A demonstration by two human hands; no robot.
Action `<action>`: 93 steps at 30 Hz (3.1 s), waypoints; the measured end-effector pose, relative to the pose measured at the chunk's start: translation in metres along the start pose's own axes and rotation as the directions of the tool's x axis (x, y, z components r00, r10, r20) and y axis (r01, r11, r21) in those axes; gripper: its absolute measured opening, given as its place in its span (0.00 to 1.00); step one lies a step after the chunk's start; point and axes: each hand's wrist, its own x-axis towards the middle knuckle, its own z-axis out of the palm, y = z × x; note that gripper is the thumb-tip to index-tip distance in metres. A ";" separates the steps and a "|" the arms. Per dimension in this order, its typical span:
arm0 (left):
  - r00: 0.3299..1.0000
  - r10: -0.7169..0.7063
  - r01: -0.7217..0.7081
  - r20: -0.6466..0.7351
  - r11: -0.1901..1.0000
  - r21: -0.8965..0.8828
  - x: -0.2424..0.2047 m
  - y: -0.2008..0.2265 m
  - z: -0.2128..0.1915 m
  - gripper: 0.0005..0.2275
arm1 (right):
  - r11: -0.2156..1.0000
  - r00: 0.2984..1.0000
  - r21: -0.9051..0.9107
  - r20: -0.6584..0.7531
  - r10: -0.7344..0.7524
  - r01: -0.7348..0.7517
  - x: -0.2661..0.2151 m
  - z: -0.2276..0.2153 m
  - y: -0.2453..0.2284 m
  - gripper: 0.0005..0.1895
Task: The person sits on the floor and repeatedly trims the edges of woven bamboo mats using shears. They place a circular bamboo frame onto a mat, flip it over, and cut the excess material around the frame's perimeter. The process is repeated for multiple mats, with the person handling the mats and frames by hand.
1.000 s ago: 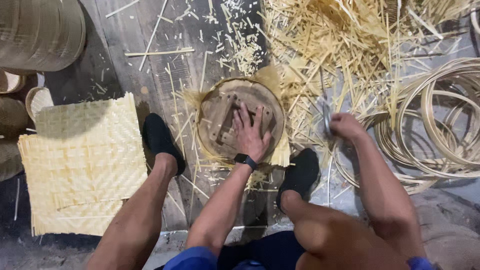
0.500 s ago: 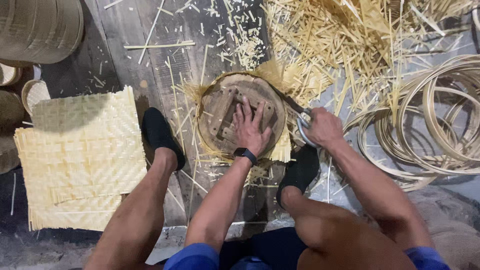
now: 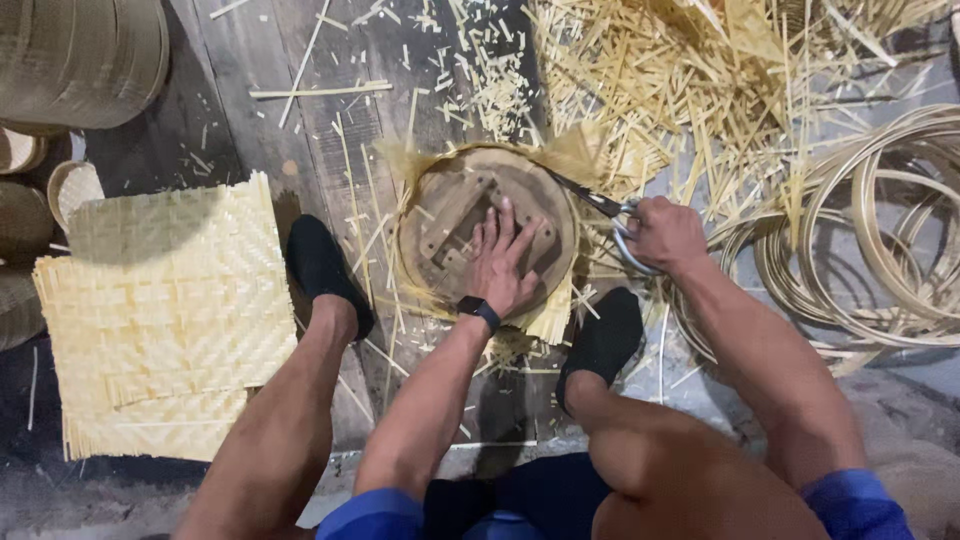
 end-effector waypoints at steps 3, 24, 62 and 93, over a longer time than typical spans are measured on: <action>0.999 0.023 -0.023 0.026 1.000 0.000 0.000 -0.001 0.001 0.43 | 0.994 0.963 -0.024 -0.247 -0.110 0.107 0.006 -0.007 -0.009 0.27; 0.991 0.044 -0.038 0.127 0.998 -0.055 -0.012 -0.018 -0.014 0.41 | 0.996 0.996 -0.093 0.087 0.010 -0.002 0.011 -0.018 0.016 0.38; 1.000 -0.019 0.019 0.021 0.999 0.028 -0.017 -0.005 0.016 0.40 | 0.994 0.981 -0.097 0.191 -0.025 0.045 0.038 -0.013 -0.010 0.23; 0.901 -0.423 0.411 -0.096 0.903 -0.124 -0.008 -0.010 0.011 0.38 | 0.918 0.949 -0.290 -0.081 -0.305 0.270 0.040 -0.011 -0.003 0.28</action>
